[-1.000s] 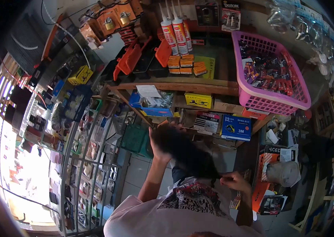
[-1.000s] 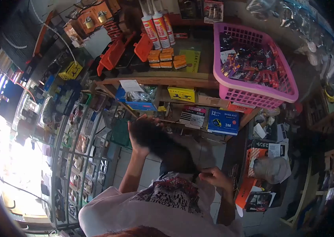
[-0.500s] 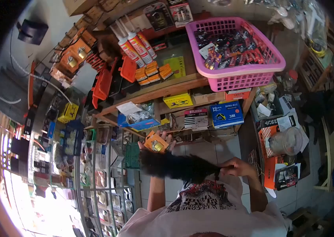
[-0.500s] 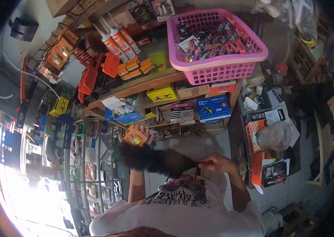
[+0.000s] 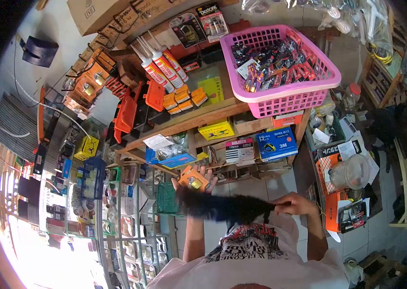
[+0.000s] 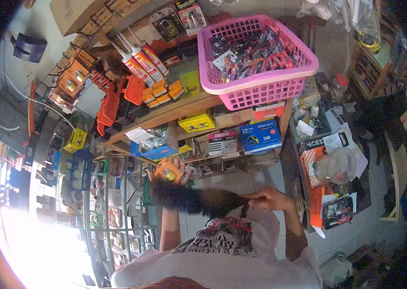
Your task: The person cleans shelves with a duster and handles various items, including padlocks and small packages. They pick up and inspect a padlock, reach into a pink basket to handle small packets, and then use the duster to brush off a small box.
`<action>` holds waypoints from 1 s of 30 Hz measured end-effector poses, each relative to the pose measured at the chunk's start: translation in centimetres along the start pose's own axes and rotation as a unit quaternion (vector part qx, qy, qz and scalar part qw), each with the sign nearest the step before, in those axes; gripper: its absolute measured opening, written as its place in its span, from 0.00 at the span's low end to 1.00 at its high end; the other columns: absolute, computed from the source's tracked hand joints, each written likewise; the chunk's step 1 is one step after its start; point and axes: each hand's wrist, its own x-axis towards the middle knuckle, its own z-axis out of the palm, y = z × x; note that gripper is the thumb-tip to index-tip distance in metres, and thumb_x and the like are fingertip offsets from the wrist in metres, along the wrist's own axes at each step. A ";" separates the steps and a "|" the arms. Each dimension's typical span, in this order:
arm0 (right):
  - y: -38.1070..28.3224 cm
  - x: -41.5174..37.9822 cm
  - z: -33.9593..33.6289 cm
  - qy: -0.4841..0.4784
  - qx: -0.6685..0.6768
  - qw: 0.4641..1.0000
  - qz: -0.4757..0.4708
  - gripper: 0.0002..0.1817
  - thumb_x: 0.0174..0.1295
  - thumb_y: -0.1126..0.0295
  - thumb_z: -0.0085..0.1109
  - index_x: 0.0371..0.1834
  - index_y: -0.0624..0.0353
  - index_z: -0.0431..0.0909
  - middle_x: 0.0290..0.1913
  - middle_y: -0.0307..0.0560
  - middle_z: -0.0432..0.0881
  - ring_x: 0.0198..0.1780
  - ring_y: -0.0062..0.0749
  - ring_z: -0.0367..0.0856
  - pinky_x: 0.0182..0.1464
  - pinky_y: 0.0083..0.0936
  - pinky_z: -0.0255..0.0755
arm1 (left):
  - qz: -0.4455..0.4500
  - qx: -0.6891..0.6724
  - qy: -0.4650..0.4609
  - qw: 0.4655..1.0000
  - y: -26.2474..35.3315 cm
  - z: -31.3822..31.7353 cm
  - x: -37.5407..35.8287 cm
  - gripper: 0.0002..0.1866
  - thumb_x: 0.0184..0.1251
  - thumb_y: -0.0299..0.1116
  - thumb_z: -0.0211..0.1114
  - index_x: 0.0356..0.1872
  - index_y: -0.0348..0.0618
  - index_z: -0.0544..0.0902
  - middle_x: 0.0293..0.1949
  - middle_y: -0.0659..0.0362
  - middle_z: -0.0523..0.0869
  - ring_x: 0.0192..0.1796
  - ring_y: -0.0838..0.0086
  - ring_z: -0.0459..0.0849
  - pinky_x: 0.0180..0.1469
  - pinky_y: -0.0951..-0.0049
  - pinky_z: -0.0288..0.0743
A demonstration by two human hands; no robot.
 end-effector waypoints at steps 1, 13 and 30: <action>0.5 0.0 0.0 0.016 -0.012 1.000 0.016 0.14 0.69 0.70 0.62 0.55 0.63 0.84 0.34 0.43 0.89 0.35 0.19 0.84 0.39 0.22 0.77 | 0.008 -0.101 0.005 0.995 0.1 0.4 0.0 0.45 0.69 0.73 0.42 0.69 0.41 0.70 0.67 0.47 0.75 0.69 0.48 0.71 0.75 0.41 0.55; 0.0 -0.4 -0.9 -0.009 0.021 0.999 0.042 0.11 0.69 0.68 0.62 0.43 0.66 0.85 0.32 0.42 0.88 0.35 0.19 0.83 0.40 0.23 0.77 | 0.009 0.046 0.002 0.999 -0.2 -0.1 0.4 0.41 0.70 0.70 0.46 0.67 0.43 0.72 0.65 0.51 0.76 0.68 0.52 0.72 0.71 0.42 0.61; -1.0 0.3 -1.0 -0.005 0.022 0.997 0.072 0.16 0.65 0.76 0.61 0.55 0.66 0.82 0.33 0.47 0.88 0.37 0.24 0.86 0.43 0.24 0.78 | 0.053 -0.002 0.044 0.998 -0.3 -0.4 1.0 0.44 0.68 0.73 0.46 0.69 0.43 0.70 0.64 0.46 0.77 0.66 0.49 0.74 0.73 0.40 0.57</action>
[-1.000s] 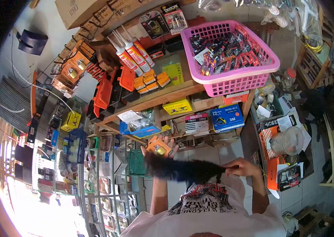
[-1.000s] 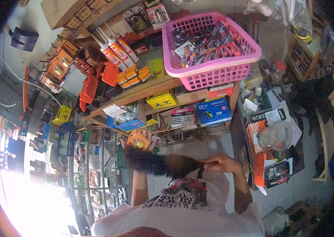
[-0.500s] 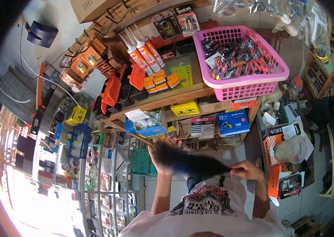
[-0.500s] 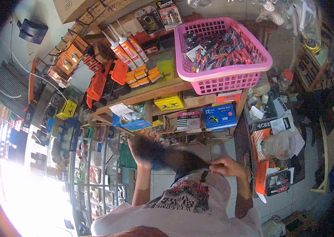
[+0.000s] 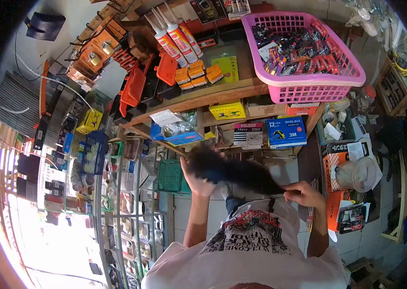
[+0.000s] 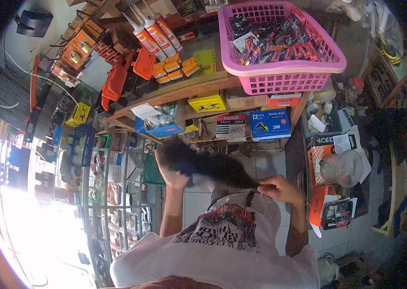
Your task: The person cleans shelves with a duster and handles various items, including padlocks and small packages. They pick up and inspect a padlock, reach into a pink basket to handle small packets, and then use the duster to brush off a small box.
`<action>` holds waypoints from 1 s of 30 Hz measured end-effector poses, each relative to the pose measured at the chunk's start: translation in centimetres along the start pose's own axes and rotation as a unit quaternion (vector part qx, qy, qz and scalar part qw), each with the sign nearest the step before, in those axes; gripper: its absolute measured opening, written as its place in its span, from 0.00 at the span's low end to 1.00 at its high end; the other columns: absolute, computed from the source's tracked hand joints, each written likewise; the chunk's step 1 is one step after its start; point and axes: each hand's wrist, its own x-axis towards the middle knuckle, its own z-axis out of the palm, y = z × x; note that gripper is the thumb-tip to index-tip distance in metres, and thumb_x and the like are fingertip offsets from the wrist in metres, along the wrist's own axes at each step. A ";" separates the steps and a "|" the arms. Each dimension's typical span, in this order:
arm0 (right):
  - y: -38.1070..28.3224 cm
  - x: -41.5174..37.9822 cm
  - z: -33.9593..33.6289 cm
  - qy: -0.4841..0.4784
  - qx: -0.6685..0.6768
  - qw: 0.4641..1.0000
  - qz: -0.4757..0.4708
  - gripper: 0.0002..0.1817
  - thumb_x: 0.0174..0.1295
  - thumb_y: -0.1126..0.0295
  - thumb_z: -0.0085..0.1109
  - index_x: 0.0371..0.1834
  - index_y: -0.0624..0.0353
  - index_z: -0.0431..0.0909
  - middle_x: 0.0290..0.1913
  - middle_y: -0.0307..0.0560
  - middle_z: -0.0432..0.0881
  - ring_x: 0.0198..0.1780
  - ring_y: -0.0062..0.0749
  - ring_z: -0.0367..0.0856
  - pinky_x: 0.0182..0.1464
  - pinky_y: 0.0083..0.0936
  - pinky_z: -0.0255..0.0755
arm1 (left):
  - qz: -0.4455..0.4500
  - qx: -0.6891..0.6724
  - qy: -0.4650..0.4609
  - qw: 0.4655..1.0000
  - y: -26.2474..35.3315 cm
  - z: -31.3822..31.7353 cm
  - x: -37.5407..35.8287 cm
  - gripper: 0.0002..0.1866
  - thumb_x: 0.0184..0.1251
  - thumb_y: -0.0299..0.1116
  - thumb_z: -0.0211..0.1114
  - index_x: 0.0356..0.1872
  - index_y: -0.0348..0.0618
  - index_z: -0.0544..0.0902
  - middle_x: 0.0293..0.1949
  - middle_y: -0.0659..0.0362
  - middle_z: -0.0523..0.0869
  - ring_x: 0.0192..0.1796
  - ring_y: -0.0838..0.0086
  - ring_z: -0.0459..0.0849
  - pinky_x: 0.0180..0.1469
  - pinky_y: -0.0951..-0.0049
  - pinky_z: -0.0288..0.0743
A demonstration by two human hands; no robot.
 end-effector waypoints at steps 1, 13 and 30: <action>0.5 0.0 -0.1 -0.021 -0.009 1.000 -0.002 0.16 0.65 0.76 0.60 0.55 0.66 0.82 0.33 0.47 0.88 0.37 0.25 0.86 0.43 0.24 0.78 | -0.018 -0.106 0.040 0.993 0.0 1.9 -0.4 0.44 0.68 0.73 0.45 0.70 0.44 0.70 0.65 0.47 0.76 0.66 0.49 0.74 0.73 0.40 0.58; -0.8 -0.1 0.2 -0.012 0.005 1.000 -0.029 0.07 0.69 0.73 0.59 0.39 0.65 0.84 0.32 0.39 0.86 0.36 0.21 0.81 0.42 0.24 0.76 | 0.025 0.101 -0.051 0.993 -0.2 -1.0 -0.7 0.37 0.72 0.66 0.45 0.65 0.44 0.74 0.61 0.54 0.79 0.66 0.52 0.74 0.73 0.40 0.57; 0.0 1.4 -0.5 -0.044 0.078 0.994 0.055 0.15 0.75 0.60 0.56 0.37 0.60 0.83 0.30 0.31 0.81 0.25 0.12 0.68 0.28 0.16 0.64 | -0.062 -0.169 -0.123 0.976 0.1 0.4 -0.3 0.37 0.75 0.63 0.40 0.76 0.50 0.62 0.75 0.51 0.65 0.75 0.52 0.63 0.77 0.43 0.52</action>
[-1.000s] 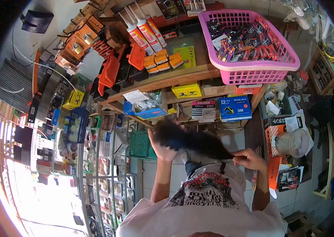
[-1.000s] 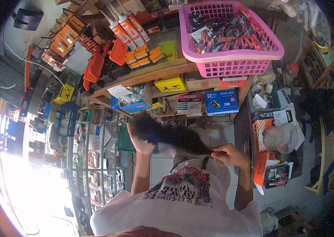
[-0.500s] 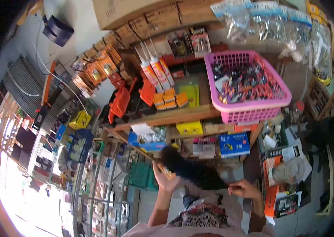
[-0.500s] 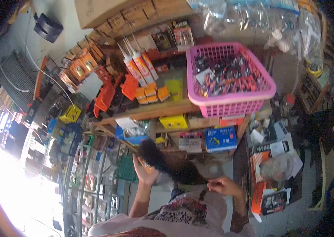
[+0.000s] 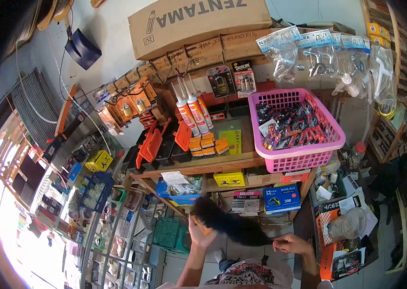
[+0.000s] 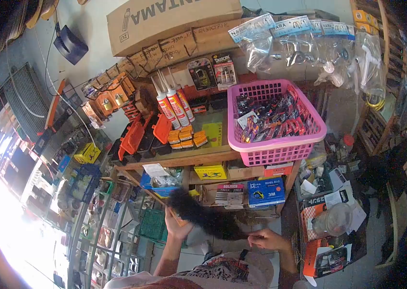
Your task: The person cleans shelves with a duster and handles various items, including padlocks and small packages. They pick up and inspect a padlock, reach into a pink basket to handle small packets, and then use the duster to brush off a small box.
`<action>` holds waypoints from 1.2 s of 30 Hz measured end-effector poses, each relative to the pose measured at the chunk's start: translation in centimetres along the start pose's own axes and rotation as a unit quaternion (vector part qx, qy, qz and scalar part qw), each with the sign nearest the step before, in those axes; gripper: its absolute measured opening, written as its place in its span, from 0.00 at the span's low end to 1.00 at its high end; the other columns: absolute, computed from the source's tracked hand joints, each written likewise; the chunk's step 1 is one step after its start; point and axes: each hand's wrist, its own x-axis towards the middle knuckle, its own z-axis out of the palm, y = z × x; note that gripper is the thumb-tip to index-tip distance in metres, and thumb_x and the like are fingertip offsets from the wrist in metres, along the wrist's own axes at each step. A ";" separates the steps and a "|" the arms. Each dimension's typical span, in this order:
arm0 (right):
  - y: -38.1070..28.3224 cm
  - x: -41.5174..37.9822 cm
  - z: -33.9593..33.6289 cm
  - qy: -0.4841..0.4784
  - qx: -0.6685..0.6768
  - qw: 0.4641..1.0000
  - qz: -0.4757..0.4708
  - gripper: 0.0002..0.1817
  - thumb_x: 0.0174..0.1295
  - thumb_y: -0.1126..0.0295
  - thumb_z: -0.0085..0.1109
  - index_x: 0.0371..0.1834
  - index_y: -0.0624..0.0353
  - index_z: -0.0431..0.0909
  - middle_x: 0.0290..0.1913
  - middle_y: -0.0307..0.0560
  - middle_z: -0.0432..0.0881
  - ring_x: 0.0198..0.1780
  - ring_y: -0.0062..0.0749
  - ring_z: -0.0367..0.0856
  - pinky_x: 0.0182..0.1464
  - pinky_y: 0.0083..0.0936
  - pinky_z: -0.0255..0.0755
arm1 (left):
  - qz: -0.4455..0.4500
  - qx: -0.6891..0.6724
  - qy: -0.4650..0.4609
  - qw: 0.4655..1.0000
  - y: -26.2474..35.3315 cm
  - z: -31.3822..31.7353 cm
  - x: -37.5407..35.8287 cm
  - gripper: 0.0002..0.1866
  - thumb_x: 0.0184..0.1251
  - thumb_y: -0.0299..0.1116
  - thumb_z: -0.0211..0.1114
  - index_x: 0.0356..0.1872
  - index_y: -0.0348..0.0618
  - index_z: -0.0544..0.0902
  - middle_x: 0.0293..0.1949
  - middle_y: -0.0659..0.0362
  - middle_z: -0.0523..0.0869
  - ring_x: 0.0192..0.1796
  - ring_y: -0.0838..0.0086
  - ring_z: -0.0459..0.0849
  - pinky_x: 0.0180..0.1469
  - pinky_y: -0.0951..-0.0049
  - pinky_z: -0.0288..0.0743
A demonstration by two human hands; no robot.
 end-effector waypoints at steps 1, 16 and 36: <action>0.0 -0.2 -0.1 -0.014 -0.012 1.000 -0.012 0.15 0.75 0.59 0.56 0.38 0.60 0.84 0.30 0.31 0.81 0.25 0.12 0.68 0.28 0.16 0.65 | 0.047 0.171 0.126 0.976 -0.3 0.2 0.0 0.37 0.76 0.63 0.40 0.76 0.50 0.61 0.75 0.51 0.64 0.75 0.52 0.63 0.76 0.42 0.53; -0.8 -1.0 1.1 0.024 0.030 0.999 -0.010 0.15 0.73 0.61 0.59 0.34 0.62 0.83 0.19 0.30 0.70 0.19 0.11 0.61 0.22 0.18 0.56 | 0.033 0.162 0.166 0.972 -0.4 -1.8 0.5 0.36 0.75 0.64 0.43 0.70 0.48 0.70 0.69 0.52 0.73 0.69 0.53 0.71 0.74 0.43 0.58; 1.5 -0.8 -0.5 0.005 0.069 0.998 0.005 0.15 0.75 0.66 0.55 0.33 0.66 0.81 0.21 0.33 0.73 0.19 0.12 0.63 0.23 0.17 0.57 | 0.001 0.011 0.048 0.999 -0.6 0.8 1.3 0.36 0.75 0.63 0.46 0.67 0.40 0.72 0.61 0.53 0.80 0.66 0.58 0.74 0.70 0.49 0.66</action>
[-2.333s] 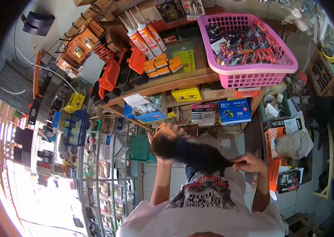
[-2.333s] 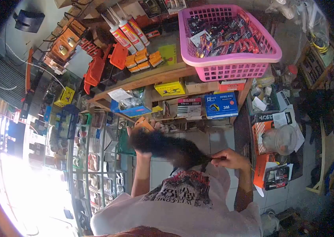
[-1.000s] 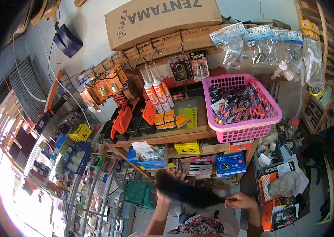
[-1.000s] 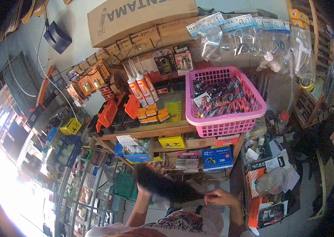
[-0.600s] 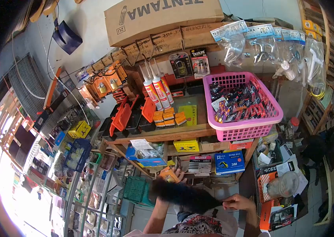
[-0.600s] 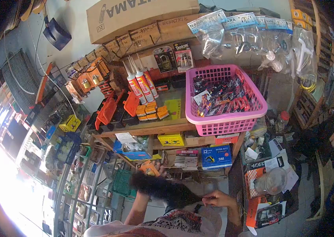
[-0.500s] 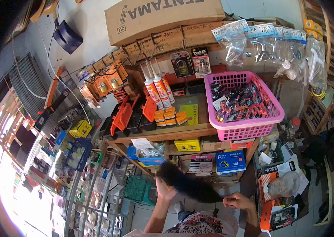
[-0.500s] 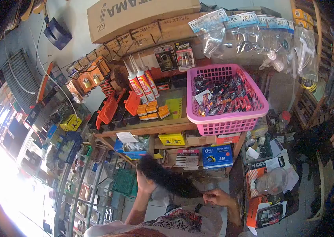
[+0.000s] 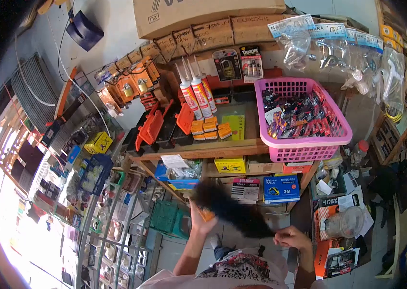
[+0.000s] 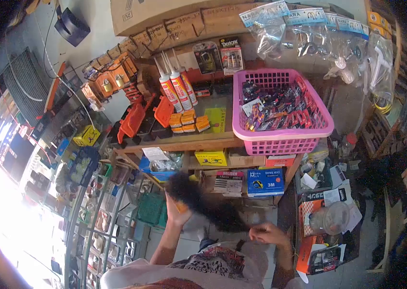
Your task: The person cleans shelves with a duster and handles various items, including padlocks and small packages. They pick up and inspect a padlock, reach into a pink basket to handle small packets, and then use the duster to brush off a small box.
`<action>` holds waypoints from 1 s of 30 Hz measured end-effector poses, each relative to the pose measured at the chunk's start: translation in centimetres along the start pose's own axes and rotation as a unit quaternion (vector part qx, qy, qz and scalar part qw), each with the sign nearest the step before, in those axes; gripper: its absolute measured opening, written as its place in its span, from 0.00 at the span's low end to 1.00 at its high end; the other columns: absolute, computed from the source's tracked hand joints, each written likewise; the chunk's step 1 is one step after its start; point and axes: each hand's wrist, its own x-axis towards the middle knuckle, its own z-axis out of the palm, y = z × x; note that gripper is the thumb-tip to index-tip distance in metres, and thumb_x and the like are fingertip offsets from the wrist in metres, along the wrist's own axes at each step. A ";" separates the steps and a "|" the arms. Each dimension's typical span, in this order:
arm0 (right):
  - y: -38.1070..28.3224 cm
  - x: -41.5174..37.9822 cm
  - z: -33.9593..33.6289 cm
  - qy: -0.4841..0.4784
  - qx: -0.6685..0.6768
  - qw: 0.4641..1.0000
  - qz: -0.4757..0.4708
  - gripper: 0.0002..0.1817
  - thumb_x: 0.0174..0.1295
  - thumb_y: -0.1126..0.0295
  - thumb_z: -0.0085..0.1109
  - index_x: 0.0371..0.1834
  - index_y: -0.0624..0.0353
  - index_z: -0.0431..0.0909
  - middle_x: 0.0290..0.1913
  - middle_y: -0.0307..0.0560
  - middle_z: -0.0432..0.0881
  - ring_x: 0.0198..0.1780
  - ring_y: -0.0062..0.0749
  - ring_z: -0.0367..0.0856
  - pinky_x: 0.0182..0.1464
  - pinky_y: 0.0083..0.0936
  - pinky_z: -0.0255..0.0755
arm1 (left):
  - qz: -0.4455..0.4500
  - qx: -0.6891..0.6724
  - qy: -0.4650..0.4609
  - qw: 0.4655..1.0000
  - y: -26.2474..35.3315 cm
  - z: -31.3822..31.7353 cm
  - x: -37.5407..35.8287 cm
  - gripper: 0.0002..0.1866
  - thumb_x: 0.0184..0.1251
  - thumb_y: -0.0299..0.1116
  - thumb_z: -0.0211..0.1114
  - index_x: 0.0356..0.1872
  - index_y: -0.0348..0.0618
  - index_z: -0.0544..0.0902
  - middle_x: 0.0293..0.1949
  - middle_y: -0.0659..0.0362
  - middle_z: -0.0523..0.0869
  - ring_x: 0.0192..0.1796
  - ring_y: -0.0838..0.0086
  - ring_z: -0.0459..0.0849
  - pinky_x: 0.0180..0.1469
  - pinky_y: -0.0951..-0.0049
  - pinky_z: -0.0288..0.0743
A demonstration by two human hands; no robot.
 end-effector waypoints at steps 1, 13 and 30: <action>-0.3 -0.3 0.1 0.004 0.013 1.000 -0.019 0.15 0.75 0.66 0.55 0.33 0.66 0.81 0.22 0.34 0.74 0.19 0.12 0.63 0.23 0.17 0.57 | 0.052 0.141 0.129 0.980 -0.4 1.0 -0.5 0.29 0.77 0.53 0.48 0.65 0.41 0.74 0.62 0.52 0.79 0.65 0.58 0.75 0.70 0.56 0.68; -2.3 -0.4 2.4 0.042 -0.111 0.991 -0.067 0.15 0.74 0.66 0.57 0.36 0.69 0.81 0.30 0.39 0.82 0.29 0.17 0.73 0.31 0.21 0.69 | 0.066 0.117 0.055 0.989 1.3 -1.5 -1.0 0.41 0.72 0.68 0.45 0.71 0.45 0.69 0.70 0.52 0.73 0.71 0.54 0.70 0.72 0.49 0.62; -0.1 2.3 4.9 0.082 -0.134 0.984 -0.080 0.12 0.71 0.67 0.58 0.37 0.66 0.81 0.28 0.38 0.81 0.32 0.15 0.75 0.36 0.20 0.70 | 0.188 0.116 0.087 0.971 1.6 -1.8 -0.4 0.42 0.71 0.70 0.43 0.74 0.49 0.65 0.73 0.49 0.67 0.71 0.49 0.69 0.74 0.40 0.58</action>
